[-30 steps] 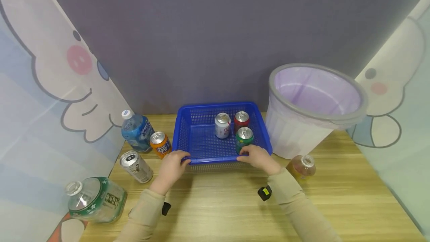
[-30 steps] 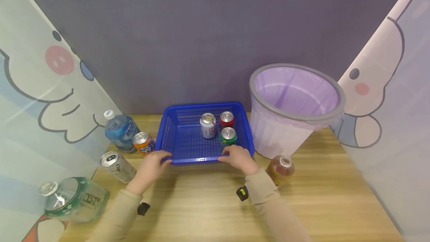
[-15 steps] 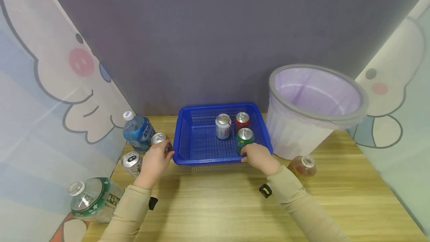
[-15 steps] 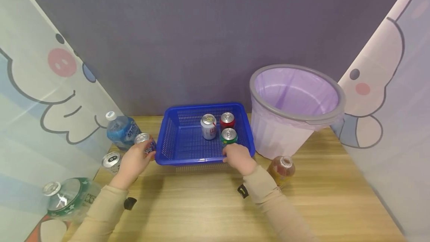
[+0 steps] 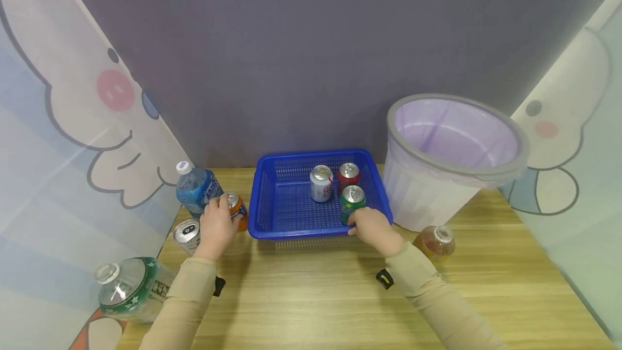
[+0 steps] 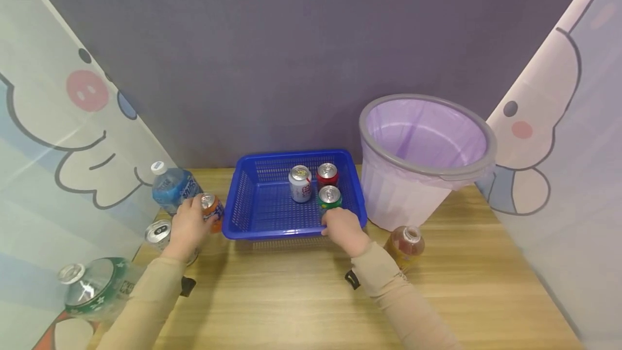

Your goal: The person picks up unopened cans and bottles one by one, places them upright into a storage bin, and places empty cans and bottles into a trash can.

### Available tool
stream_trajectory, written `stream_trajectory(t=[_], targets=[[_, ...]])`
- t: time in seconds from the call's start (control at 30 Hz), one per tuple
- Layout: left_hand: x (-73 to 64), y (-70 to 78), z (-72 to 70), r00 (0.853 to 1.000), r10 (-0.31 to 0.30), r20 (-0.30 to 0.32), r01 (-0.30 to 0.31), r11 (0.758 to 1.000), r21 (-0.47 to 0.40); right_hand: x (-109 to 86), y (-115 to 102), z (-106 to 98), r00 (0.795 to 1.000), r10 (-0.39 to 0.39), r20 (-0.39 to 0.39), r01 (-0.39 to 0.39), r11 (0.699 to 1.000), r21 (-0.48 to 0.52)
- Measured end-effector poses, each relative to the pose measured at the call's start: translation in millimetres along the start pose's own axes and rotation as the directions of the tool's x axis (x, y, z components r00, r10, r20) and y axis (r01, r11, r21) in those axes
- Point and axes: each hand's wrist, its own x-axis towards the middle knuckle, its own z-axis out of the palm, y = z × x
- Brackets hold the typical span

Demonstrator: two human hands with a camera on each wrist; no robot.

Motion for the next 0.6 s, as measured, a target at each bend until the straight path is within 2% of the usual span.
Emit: stream_trajectory(t=[0.3,0.5,0.6], targets=[[10.0,0.6,0.4,0.993,-0.061,0.103,0.061,0.998,-0.002,0.5,3.1,2.1,1.000,-0.003,-0.003,0.003,1.000,0.021],[16.9,0.8,2.6,0.972,-0.100,0.214,0.104,0.995,-0.005,-0.2,3.3,2.9,1.000,0.003,-0.005,-0.003,1.000,0.023],[20.0,-3.1,5.6,0.960,-0.132,0.248,0.138,0.990,-0.006,-0.9,2.9,3.8,1.000,-0.002,-0.005,0.003,1.000,0.029]])
